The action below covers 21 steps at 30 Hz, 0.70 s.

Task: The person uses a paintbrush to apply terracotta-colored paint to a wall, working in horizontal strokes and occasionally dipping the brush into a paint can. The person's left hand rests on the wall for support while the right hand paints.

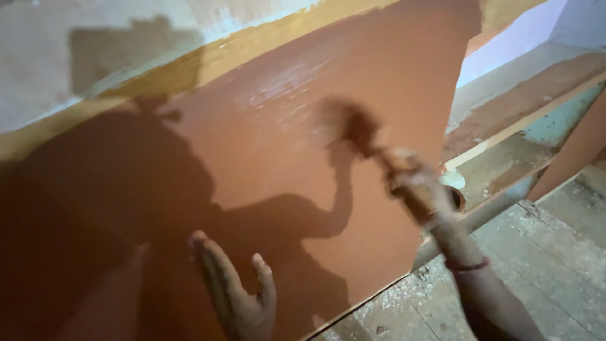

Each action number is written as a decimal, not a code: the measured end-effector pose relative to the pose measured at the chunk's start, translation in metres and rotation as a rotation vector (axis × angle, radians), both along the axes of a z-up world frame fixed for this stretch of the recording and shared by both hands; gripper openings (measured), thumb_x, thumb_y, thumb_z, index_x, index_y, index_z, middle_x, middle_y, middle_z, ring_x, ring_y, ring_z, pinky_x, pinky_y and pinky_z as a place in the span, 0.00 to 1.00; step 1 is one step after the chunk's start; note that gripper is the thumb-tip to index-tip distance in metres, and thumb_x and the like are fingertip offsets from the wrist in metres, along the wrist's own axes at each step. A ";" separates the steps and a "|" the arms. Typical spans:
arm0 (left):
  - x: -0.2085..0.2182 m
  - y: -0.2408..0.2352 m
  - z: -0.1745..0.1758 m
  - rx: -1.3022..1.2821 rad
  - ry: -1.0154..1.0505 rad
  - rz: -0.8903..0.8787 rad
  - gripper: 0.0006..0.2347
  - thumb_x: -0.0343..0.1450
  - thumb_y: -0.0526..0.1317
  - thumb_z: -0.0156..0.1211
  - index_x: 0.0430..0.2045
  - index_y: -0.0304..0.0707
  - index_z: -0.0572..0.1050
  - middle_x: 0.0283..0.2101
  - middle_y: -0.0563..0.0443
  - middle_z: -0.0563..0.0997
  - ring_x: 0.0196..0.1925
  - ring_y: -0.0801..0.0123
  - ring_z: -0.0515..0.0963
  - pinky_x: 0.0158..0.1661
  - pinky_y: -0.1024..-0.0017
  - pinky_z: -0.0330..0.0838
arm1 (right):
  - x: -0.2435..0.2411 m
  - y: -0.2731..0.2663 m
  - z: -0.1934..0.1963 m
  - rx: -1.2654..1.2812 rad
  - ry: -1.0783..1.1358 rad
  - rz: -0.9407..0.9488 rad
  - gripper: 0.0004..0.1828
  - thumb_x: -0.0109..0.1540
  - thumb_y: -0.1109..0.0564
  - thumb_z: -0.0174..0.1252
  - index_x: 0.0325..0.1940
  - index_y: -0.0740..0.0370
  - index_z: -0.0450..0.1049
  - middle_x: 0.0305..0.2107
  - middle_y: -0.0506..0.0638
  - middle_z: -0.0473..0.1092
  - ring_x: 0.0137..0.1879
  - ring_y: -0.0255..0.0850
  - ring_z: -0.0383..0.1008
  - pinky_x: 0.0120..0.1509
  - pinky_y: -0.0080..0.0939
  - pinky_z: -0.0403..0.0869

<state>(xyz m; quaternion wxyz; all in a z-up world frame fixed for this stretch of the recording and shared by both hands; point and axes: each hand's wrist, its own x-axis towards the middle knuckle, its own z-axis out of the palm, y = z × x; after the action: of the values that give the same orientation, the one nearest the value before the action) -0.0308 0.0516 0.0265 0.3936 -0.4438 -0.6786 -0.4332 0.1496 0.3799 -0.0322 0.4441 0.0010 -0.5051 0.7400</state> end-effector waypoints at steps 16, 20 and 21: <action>0.149 0.263 -0.129 -0.459 -0.092 -0.607 0.30 0.74 0.34 0.54 0.72 0.25 0.53 0.75 0.28 0.58 0.77 0.39 0.59 0.73 0.50 0.55 | 0.324 0.138 -0.102 0.004 -1.075 -0.663 0.22 0.69 0.60 0.56 0.69 0.56 0.70 0.41 0.71 0.74 0.35 0.59 0.66 0.36 0.55 0.68; 0.194 0.349 -0.193 -0.679 -0.215 -0.761 0.34 0.71 0.33 0.57 0.73 0.25 0.49 0.75 0.28 0.54 0.77 0.36 0.55 0.72 0.48 0.52 | 0.329 0.213 -0.151 0.237 -1.428 -0.607 0.21 0.62 0.49 0.63 0.59 0.52 0.74 0.40 0.60 0.81 0.46 0.48 0.83 0.48 0.49 0.78; 0.201 0.373 -0.209 -0.704 -0.257 -0.798 0.35 0.70 0.33 0.58 0.73 0.25 0.48 0.75 0.28 0.53 0.78 0.36 0.53 0.72 0.47 0.50 | 0.322 0.232 -0.166 0.247 -1.577 -0.557 0.24 0.61 0.48 0.64 0.61 0.50 0.73 0.40 0.61 0.81 0.47 0.51 0.83 0.50 0.51 0.78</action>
<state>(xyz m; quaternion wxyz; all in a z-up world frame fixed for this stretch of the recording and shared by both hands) 0.1704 0.4243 -0.1830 -0.0599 -0.7151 -0.6041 -0.3465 0.4720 0.6121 -0.1983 0.1242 -0.5918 -0.7263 0.3269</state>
